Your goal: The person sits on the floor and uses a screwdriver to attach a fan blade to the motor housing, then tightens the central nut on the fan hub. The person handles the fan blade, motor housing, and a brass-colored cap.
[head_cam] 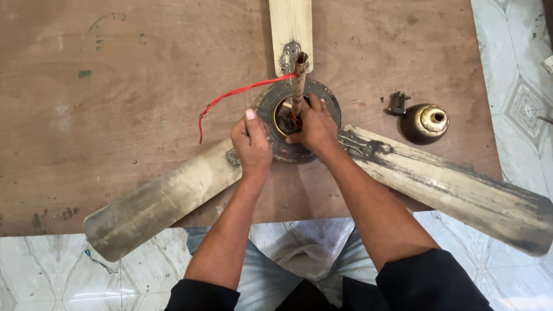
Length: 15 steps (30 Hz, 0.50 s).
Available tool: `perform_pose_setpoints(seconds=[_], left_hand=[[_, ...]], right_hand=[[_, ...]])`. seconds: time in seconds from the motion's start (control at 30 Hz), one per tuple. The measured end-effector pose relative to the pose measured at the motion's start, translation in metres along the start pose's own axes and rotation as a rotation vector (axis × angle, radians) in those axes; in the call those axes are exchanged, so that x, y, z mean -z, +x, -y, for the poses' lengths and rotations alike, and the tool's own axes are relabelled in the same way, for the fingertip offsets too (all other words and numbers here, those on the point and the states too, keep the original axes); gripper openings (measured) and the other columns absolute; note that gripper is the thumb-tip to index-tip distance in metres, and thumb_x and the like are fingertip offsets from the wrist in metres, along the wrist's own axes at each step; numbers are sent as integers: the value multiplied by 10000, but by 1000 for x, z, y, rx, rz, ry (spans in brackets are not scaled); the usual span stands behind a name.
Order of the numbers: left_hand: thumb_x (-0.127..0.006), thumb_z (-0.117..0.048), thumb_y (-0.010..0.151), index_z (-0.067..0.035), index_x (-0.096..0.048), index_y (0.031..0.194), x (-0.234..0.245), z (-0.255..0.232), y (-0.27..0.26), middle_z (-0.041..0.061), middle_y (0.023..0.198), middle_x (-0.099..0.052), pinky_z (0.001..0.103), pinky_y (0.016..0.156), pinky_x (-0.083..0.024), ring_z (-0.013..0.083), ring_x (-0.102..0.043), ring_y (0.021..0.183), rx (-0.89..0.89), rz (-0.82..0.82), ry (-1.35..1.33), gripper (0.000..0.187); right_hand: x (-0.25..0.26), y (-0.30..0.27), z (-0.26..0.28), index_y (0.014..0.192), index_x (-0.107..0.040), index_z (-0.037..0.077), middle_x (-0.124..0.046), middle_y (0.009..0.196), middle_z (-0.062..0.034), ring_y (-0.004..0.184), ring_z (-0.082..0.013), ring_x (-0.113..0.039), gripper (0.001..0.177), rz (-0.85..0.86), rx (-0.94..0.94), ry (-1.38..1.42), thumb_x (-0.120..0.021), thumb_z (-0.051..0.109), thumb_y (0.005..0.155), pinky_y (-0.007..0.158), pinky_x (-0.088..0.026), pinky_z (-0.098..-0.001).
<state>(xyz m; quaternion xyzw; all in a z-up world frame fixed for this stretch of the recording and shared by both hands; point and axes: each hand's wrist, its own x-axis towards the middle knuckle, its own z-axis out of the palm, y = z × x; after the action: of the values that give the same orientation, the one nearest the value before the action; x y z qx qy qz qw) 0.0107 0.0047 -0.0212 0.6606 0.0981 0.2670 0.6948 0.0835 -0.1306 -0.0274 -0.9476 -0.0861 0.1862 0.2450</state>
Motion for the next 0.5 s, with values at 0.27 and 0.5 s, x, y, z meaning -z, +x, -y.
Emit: perform_pose_setpoints(seconds=[0.27, 0.5], left_hand=[[-440, -306, 1122, -39, -456, 762, -5, -2, -10, 26, 716, -509, 302, 639, -403, 116, -478, 684, -59, -32, -32, 449], [-445, -316, 1126, -47, -415, 689, -10, 2, -8, 5, 619, -448, 298, 547, -320, 98, -425, 580, -60, -117, -2, 513]], right_hand=[[2, -1, 3, 1499, -448, 245, -285, 1646, -83, 1517, -353, -268, 1116, 18, -29, 9, -1010, 285, 536, 1193, -351, -446], [0, 3, 0, 1493, -467, 236, -291, 1650, -92, 1518, -365, -274, 1078, 41, -3, -25, -998, 307, 557, 1206, -348, -427]])
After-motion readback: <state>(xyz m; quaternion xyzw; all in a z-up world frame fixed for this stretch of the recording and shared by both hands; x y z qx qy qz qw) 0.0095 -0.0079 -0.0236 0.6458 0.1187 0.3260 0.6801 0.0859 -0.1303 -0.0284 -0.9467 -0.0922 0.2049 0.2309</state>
